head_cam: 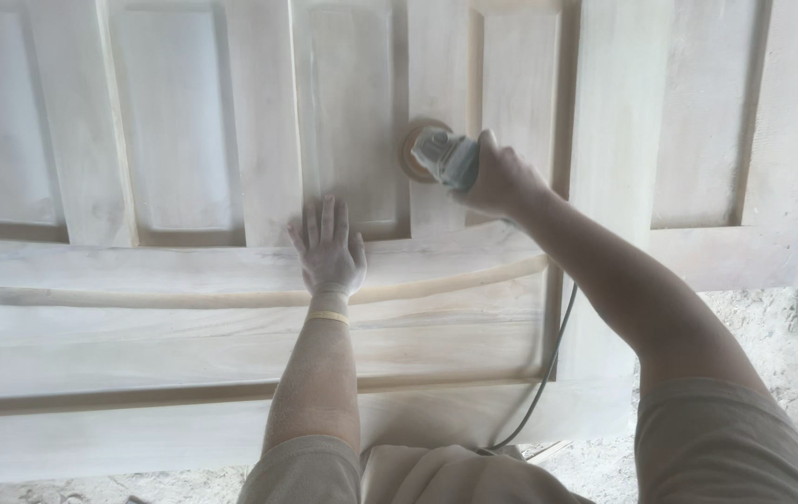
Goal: The person uses an orbital sander to smooth the surface of a light-colored wooden door. They systematically move the sander across the raised panels and flat surfaces of the door while kneeling on the floor.
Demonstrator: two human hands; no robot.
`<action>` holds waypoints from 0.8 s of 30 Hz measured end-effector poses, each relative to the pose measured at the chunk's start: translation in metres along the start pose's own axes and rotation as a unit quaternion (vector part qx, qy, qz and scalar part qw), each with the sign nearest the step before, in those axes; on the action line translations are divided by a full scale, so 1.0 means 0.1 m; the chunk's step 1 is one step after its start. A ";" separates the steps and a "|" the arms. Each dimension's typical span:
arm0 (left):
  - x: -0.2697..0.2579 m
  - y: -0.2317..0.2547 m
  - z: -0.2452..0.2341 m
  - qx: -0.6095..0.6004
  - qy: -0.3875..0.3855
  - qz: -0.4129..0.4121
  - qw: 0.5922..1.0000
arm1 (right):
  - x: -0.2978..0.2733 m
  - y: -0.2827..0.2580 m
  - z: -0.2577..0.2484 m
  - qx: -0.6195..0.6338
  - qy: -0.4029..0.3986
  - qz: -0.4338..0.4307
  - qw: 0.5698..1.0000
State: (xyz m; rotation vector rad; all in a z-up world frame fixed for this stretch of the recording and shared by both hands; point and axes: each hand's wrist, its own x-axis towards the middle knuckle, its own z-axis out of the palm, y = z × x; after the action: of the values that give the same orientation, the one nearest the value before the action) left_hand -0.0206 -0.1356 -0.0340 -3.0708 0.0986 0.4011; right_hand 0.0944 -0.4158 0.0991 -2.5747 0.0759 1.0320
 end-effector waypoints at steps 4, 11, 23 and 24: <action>-0.08 -0.01 0.05 -0.012 0.008 -0.001 1.000 | -0.45 0.11 0.32 -0.058 -0.049 -0.005 0.997; -0.06 -0.01 0.07 -0.013 0.036 -0.001 0.999 | -0.51 0.19 0.37 -0.065 -0.044 -0.010 0.997; -0.06 -0.01 -0.05 -0.048 0.007 0.000 0.999 | 0.65 -0.22 -0.48 0.089 0.153 0.046 0.983; -0.06 0.00 -0.05 -0.040 0.008 -0.002 0.999 | 0.68 -0.22 -0.49 0.103 0.163 0.055 0.980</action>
State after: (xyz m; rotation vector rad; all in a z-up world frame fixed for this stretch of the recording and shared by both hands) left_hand -0.0251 -0.1351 -0.0278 -3.1527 0.0773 0.3898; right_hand 0.1806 -0.4069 0.0927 -2.5426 0.3914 0.5908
